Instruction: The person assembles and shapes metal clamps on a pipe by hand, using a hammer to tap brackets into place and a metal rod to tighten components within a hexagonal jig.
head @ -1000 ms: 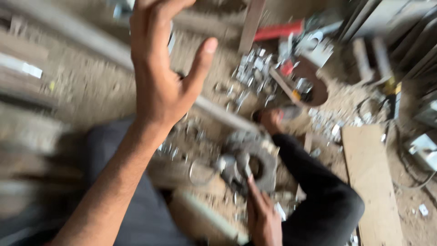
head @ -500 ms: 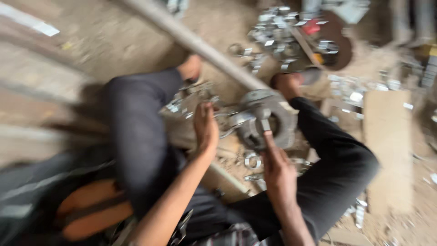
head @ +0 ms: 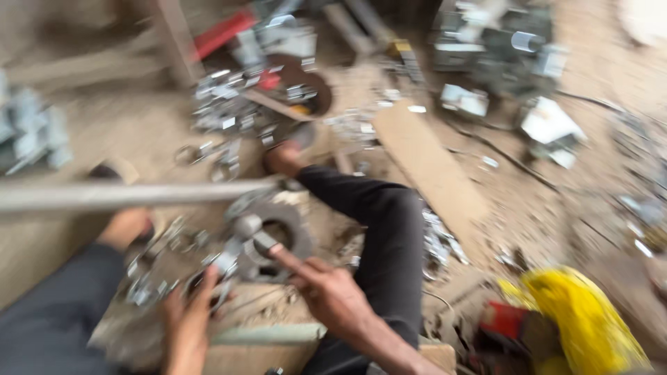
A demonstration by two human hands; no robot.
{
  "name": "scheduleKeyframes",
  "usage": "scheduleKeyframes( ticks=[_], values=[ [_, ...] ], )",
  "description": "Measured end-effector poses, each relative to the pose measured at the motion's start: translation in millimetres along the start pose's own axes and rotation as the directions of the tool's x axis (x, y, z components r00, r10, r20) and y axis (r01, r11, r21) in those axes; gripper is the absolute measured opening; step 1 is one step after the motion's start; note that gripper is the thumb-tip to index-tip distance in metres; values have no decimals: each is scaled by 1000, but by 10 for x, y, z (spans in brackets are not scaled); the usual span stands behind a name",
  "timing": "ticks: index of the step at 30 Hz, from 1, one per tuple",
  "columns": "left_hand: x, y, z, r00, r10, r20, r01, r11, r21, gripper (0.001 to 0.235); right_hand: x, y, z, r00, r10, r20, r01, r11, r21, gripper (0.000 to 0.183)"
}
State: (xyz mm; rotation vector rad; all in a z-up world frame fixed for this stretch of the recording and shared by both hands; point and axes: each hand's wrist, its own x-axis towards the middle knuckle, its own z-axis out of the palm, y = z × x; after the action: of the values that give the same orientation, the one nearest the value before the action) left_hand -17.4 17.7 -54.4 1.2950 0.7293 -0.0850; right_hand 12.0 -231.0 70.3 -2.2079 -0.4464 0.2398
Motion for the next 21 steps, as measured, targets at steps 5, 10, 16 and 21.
scheduleKeyframes(
  ticks=[5,10,16,21],
  values=[
    [490,-400,-368,984,-174,37,157,950,271,47,-82,-116,108,993,45,106,-33,993,-113,68],
    [990,-690,-588,957,-256,136,191,910,368,58,-71,-62,157,991,84,101,-71,990,-124,67],
    [1190,-816,-635,944,-296,148,194,857,478,67,-36,-19,168,996,45,73,-38,995,-93,64],
    [793,-603,-516,972,-215,93,167,915,367,56,-84,-87,201,1000,0,4,0,998,-56,65]
  ],
)
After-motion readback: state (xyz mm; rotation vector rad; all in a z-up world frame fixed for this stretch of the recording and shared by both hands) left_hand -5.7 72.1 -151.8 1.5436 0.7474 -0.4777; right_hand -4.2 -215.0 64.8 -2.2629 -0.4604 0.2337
